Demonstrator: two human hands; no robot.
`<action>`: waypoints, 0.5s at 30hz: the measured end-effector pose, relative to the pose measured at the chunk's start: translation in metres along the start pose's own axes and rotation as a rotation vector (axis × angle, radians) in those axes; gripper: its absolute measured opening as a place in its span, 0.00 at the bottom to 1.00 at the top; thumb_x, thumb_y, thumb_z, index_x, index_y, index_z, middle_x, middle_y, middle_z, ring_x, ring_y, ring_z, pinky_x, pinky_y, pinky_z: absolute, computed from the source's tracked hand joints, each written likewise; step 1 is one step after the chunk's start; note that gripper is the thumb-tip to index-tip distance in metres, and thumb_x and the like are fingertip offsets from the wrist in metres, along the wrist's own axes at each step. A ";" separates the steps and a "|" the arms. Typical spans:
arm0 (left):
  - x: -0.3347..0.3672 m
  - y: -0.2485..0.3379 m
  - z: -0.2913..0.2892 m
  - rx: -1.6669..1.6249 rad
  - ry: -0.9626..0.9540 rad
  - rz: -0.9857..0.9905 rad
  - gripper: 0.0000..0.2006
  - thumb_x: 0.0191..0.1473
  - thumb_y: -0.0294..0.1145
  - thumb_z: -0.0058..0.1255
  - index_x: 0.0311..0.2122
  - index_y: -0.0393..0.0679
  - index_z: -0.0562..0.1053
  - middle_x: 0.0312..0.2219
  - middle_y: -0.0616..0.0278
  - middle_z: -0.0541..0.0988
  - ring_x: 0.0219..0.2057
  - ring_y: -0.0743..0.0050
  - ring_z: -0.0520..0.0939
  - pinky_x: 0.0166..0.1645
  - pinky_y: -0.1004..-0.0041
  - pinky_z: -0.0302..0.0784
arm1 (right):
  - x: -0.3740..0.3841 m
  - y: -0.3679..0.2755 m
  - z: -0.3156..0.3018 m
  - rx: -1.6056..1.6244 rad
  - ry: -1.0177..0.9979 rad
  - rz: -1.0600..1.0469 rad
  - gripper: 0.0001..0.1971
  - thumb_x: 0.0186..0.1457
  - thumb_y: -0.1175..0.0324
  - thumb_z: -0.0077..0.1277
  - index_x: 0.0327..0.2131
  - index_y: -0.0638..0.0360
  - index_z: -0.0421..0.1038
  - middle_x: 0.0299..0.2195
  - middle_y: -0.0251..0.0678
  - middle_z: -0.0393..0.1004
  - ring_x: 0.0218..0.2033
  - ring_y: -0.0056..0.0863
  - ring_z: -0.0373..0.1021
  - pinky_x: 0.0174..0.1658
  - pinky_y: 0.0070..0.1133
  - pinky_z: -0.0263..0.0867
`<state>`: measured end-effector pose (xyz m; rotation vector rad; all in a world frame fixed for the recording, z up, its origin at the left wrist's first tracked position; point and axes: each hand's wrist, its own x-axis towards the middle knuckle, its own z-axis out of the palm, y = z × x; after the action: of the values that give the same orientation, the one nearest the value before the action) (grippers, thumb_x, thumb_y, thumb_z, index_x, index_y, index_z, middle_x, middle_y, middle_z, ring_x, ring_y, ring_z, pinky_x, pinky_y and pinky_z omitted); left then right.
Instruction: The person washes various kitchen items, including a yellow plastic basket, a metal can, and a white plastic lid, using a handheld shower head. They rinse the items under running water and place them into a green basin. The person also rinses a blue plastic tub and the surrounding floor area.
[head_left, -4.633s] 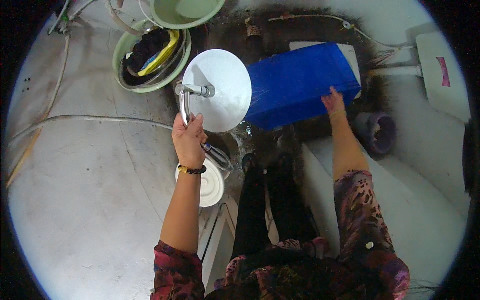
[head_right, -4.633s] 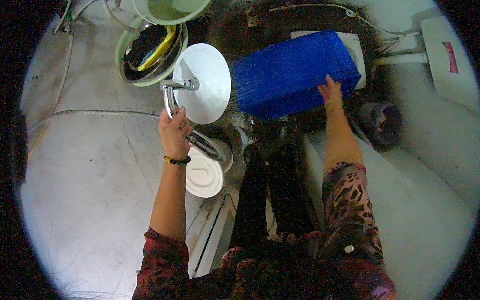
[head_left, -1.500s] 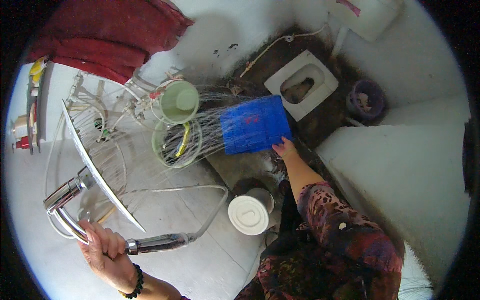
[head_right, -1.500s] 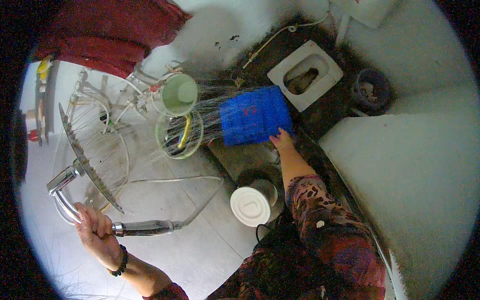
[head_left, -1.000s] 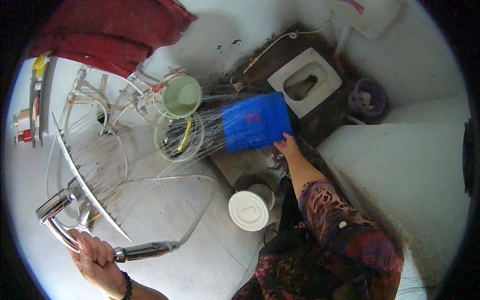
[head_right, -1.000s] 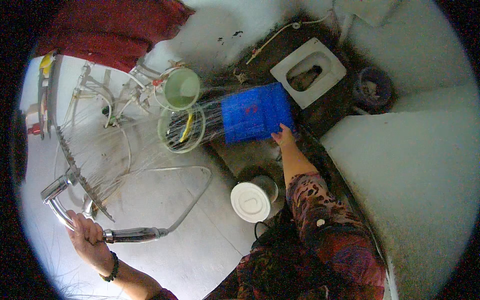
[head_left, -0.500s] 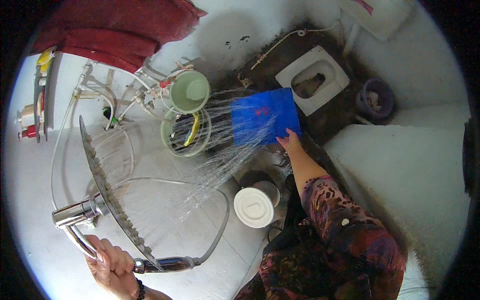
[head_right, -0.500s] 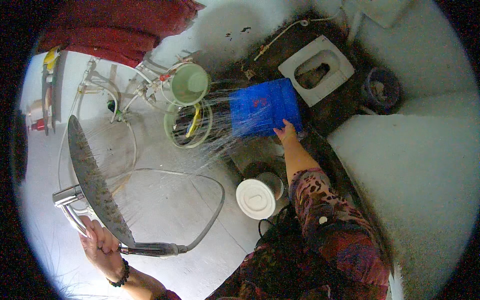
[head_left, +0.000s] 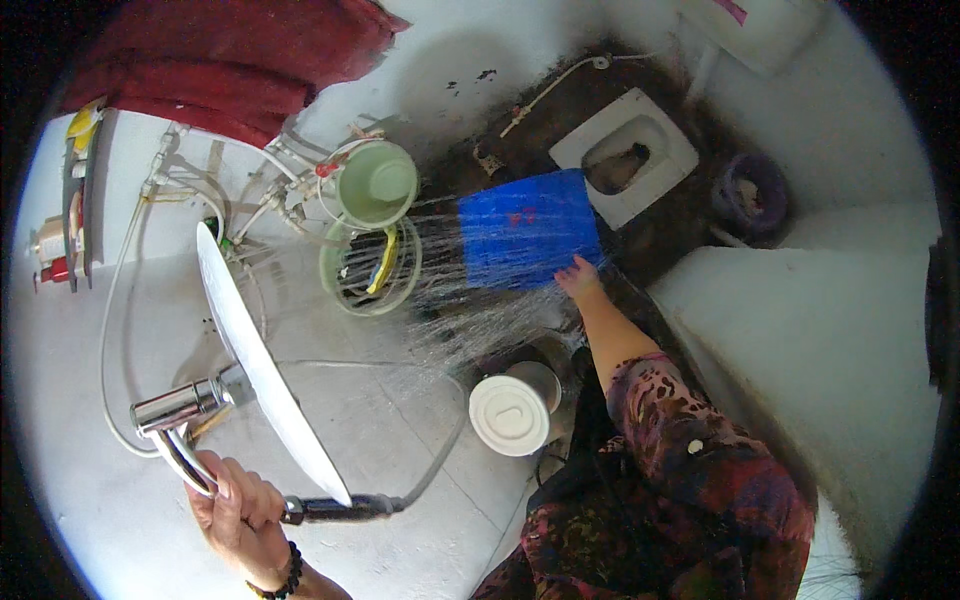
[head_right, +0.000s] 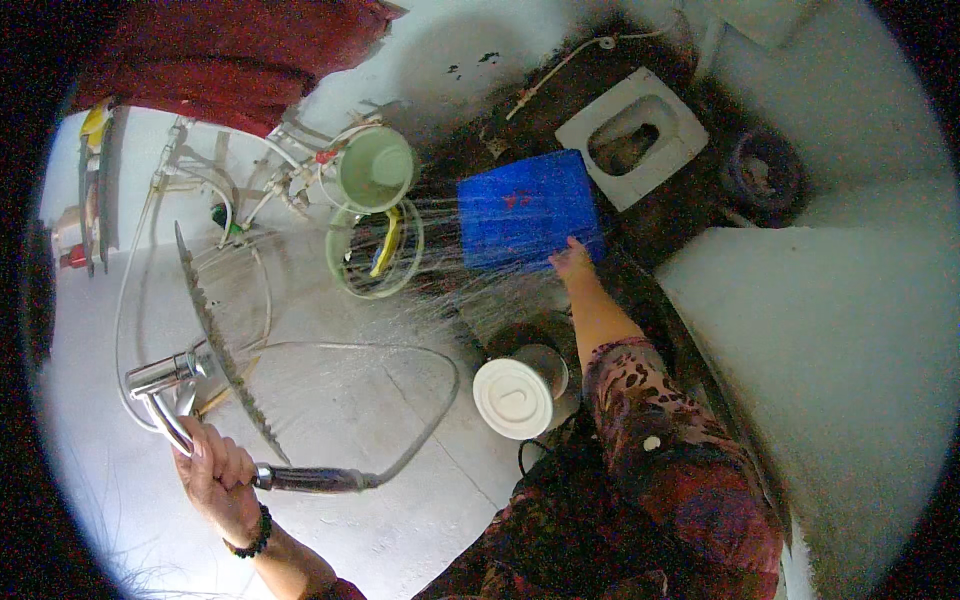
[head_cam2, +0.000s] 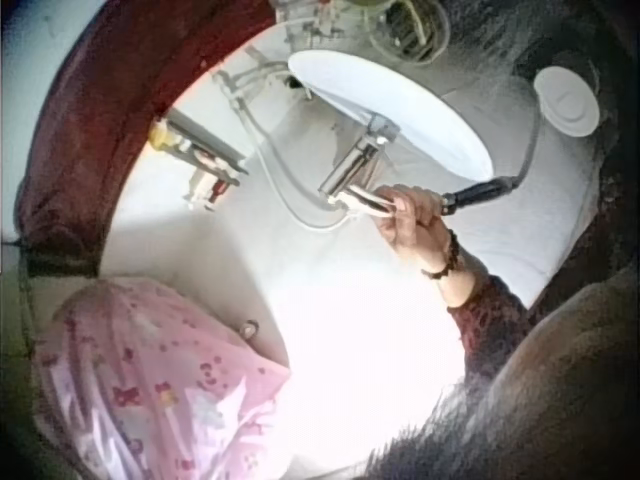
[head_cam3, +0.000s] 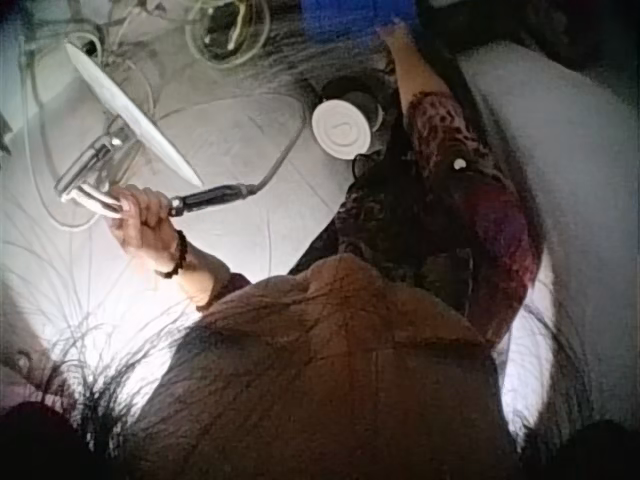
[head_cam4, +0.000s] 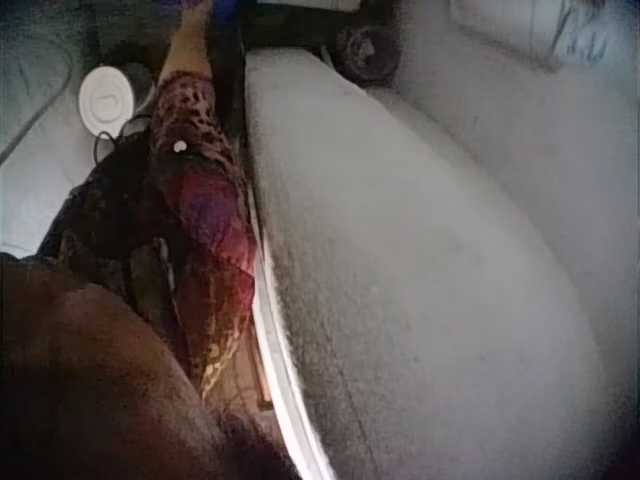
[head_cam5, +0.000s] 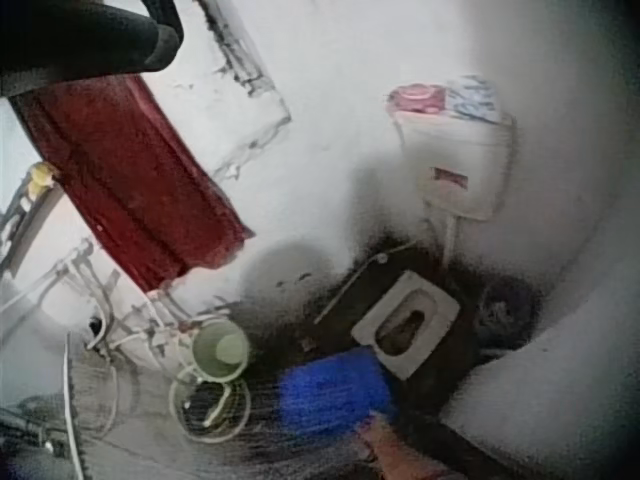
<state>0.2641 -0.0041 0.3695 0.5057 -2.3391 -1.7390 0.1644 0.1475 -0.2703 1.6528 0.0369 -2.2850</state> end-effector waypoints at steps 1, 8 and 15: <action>0.003 -0.005 -0.003 0.039 0.017 0.033 0.11 0.50 0.28 0.45 0.38 0.38 0.63 0.12 0.74 0.57 0.10 0.91 0.53 0.12 0.85 0.47 | 0.005 -0.001 -0.004 -0.042 -0.013 -0.021 0.28 0.54 0.63 0.40 0.56 0.59 0.44 0.56 0.43 0.44 0.56 0.43 0.46 0.57 0.36 0.45; 0.029 -0.047 -0.038 0.080 0.165 0.027 0.09 0.52 0.29 0.43 0.39 0.41 0.64 0.12 0.75 0.57 0.11 0.91 0.53 0.14 0.85 0.47 | 0.047 -0.021 -0.029 -0.129 -0.106 -0.033 0.23 0.52 0.59 0.43 0.48 0.62 0.55 0.50 0.41 0.54 0.53 0.37 0.51 0.56 0.34 0.46; 0.025 -0.068 -0.062 -0.052 0.242 -0.037 0.09 0.52 0.30 0.44 0.38 0.42 0.64 0.12 0.76 0.56 0.11 0.90 0.52 0.14 0.85 0.46 | 0.054 0.045 -0.041 -0.184 -0.092 -0.140 0.21 0.52 0.56 0.45 0.44 0.61 0.59 0.43 0.40 0.61 0.43 0.35 0.59 0.50 0.32 0.55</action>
<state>0.2728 -0.0865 0.3222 0.7107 -2.1251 -1.6467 0.1994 0.1003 -0.3264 1.4932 0.3418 -2.3767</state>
